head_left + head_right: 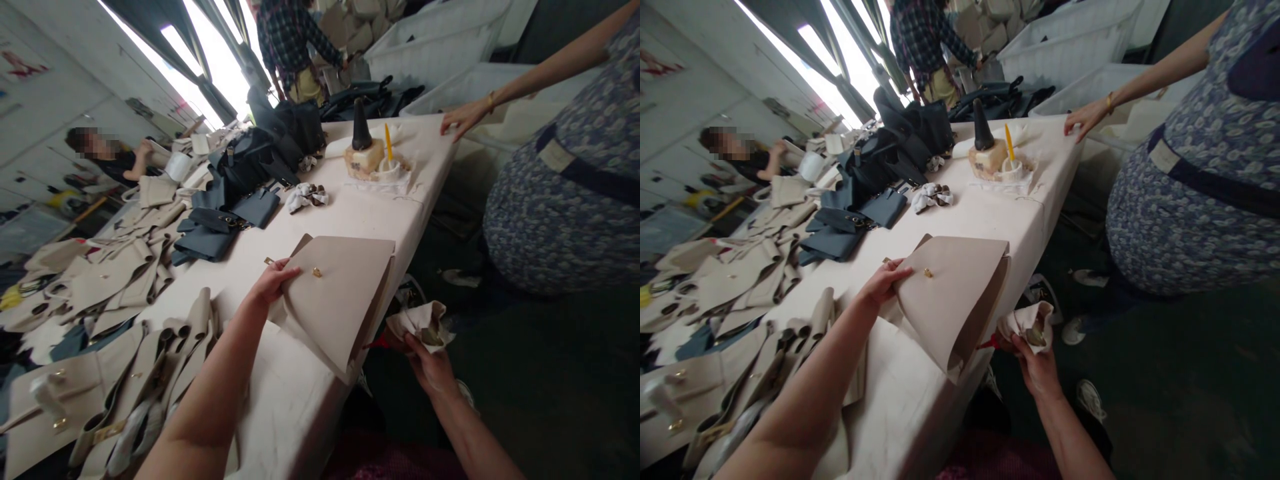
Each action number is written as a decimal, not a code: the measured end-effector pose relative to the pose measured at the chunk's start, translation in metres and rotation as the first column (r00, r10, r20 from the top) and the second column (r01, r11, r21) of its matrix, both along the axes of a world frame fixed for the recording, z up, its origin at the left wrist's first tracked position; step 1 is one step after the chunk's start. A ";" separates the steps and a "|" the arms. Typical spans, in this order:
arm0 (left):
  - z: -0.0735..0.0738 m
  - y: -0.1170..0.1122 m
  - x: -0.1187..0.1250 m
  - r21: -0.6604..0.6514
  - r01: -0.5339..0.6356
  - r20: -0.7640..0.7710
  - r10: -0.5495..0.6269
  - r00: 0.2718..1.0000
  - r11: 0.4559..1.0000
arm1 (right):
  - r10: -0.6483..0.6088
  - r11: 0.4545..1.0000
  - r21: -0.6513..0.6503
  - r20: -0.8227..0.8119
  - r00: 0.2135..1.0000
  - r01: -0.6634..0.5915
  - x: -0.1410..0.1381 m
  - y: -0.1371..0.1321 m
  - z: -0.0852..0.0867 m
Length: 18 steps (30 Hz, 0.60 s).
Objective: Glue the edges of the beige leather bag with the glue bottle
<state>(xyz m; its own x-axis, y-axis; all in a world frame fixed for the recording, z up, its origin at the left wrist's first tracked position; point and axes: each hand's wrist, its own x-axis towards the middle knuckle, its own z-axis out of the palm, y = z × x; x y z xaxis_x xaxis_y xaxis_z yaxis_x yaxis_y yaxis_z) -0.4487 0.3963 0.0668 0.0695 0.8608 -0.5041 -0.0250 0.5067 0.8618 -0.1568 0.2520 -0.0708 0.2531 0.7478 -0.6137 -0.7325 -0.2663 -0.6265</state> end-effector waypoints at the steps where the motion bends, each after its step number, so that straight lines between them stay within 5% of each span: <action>1: 0.002 0.000 -0.001 -0.014 0.010 -0.003 -0.010 1.000 1.000 | 0.009 1.000 0.000 -0.006 1.000 -0.009 -0.001 -0.001 0.000; 9: 0.018 0.012 -0.010 -0.192 0.155 -0.039 -0.165 0.986 0.969 | 0.011 1.000 -0.009 0.013 1.000 -0.011 -0.008 -0.009 0.000; 18: 0.031 0.032 -0.006 -0.222 0.241 0.056 -0.235 0.970 0.945 | 0.011 0.998 0.060 -0.052 0.999 -0.008 -0.010 -0.009 -0.001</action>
<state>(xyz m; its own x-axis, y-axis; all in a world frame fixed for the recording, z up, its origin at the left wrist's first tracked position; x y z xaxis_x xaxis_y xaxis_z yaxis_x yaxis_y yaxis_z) -0.4549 0.4284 0.0974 0.2755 0.6813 -0.6782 0.0972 0.6821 0.7248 -0.1665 0.2432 -0.0716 0.2149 0.7854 -0.5804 -0.7623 -0.2366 -0.6025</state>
